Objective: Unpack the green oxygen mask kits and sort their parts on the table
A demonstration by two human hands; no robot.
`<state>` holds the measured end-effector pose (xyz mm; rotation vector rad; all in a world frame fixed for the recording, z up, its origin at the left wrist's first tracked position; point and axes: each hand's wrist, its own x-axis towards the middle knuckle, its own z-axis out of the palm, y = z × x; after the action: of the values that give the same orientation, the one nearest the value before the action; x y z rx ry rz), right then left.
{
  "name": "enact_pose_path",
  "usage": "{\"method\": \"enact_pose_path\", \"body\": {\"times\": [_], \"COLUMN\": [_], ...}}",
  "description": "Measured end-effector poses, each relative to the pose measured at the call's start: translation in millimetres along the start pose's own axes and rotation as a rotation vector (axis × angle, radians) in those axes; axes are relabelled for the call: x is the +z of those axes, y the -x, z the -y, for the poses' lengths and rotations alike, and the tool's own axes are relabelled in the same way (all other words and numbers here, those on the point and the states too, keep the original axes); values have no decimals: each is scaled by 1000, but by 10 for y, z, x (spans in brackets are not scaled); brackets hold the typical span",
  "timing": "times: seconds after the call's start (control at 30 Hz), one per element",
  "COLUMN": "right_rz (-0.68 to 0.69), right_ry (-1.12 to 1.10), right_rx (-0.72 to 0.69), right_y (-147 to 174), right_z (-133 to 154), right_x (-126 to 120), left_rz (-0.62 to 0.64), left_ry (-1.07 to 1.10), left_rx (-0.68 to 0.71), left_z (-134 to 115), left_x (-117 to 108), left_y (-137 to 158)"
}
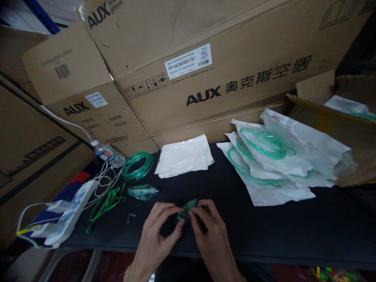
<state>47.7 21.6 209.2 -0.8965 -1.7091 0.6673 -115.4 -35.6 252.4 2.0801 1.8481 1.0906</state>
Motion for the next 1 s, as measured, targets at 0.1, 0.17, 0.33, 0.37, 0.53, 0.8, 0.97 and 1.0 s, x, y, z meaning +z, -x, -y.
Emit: {"method": "enact_pose_path", "body": {"times": [0.1,0.17,0.33,0.37,0.53,0.8,0.97,1.0], "right_rz": [4,39,103,109,130,94,64,60], "right_ry": [8,4,31,44,79,101,124,111], "right_rx": [-2,2,17,17,11,36,35,27], "right_y": [26,42,65,67,80,53,18,17], "right_z": [12,16,8,9,29,19,0,-5], "right_x": [35,52,63,61,24,5,80,94], "left_rz": [1,-5,-17,-17,-53,-77,-76,-80], "left_ry": [-44,-54,-27,-12,76,74,59,61], "left_rx": [15,22,59,56,6,43,105,96], "left_z": [43,97,198,211,267,231,238,241], "left_x": [76,134,199,203,251,351,343,340], "left_y": [6,13,32,32,32,86,85,80]}}
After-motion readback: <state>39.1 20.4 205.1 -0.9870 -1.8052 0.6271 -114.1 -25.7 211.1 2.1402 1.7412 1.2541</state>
